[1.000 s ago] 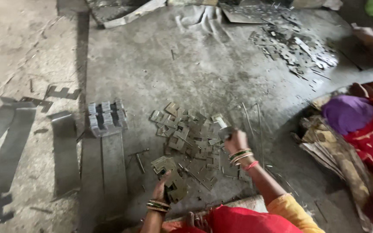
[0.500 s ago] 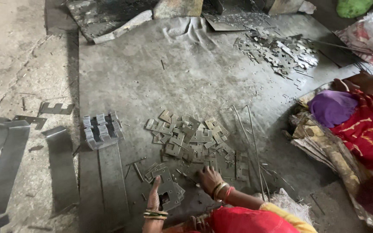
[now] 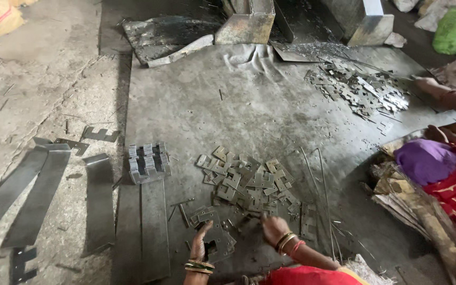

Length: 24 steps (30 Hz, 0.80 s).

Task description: The person sits on the floor and sorts small metal brackets from a pile, picking them up and stacking them into neat piles. The person handles the parts by hand, organizing them into stacks on the floor.

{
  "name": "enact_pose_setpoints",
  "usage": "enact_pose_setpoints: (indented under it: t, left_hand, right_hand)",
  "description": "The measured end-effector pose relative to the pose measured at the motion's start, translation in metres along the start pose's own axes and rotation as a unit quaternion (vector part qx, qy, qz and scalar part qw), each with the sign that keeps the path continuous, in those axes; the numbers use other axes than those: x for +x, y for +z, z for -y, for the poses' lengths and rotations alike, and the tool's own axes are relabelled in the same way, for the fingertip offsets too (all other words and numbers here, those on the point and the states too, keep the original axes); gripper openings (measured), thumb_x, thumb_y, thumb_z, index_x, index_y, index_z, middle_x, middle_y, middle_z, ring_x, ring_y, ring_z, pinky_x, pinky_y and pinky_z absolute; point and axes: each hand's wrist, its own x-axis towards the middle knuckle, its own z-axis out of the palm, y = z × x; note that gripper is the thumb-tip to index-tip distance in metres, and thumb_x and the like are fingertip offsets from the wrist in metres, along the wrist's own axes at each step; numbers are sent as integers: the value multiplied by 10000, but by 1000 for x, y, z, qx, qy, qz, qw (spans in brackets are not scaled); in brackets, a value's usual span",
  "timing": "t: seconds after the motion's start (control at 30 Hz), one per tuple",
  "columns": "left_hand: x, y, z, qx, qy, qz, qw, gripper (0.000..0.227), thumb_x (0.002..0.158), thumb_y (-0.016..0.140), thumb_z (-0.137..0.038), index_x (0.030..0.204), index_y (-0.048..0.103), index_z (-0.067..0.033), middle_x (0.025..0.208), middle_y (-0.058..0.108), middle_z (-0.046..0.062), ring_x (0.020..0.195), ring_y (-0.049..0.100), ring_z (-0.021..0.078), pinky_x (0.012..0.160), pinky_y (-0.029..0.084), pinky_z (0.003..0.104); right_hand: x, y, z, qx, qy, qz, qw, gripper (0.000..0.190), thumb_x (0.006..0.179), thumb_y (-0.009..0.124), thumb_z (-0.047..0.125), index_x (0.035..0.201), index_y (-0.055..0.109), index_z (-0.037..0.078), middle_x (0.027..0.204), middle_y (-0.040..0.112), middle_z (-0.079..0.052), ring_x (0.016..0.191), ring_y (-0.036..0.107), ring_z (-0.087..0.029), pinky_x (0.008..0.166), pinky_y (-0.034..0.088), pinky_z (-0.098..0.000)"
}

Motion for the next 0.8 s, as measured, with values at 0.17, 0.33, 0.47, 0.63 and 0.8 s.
enact_pose_setpoints:
  t: [0.17,0.33,0.47,0.63,0.8]
  left_hand:
    - [3,-1,-5,32,2,83,996,440,945,584,-323,1178,767,3,1247,753,134,1205,656,249,1101,417,392]
    - [-3,8,-9,-132,-187,14,973,376,902,702,-250,1164,731,18,1120,752,134,969,706,287,843,580,441]
    - [-16,19,-19,-129,-213,-45,967,412,857,691,-320,1125,718,-8,961,761,114,863,705,294,759,601,449]
    - [-26,33,-42,-184,-202,-20,962,362,856,705,-314,1082,719,-31,899,743,114,752,704,269,678,596,411]
    - [-36,42,-58,-199,-219,-43,954,313,882,716,-294,1046,706,-28,876,729,126,706,691,263,614,596,409]
  right_hand:
    - [31,-17,-25,275,8,-74,959,210,822,753,145,996,733,30,786,739,-110,702,701,-253,629,567,-377]
    - [45,-39,-21,459,-140,-79,874,257,775,757,6,1032,751,-4,786,740,-38,683,629,-131,600,543,-310]
    - [29,-63,-4,560,22,33,827,230,856,789,84,1058,730,-9,763,666,-15,649,577,-120,550,481,-304]
    - [6,-103,17,616,-11,43,786,231,844,778,64,1064,743,3,842,732,-5,708,647,-82,617,557,-278]
    - [-6,-130,29,672,8,51,739,218,849,771,55,1050,730,-17,837,721,-20,691,651,-100,601,556,-299]
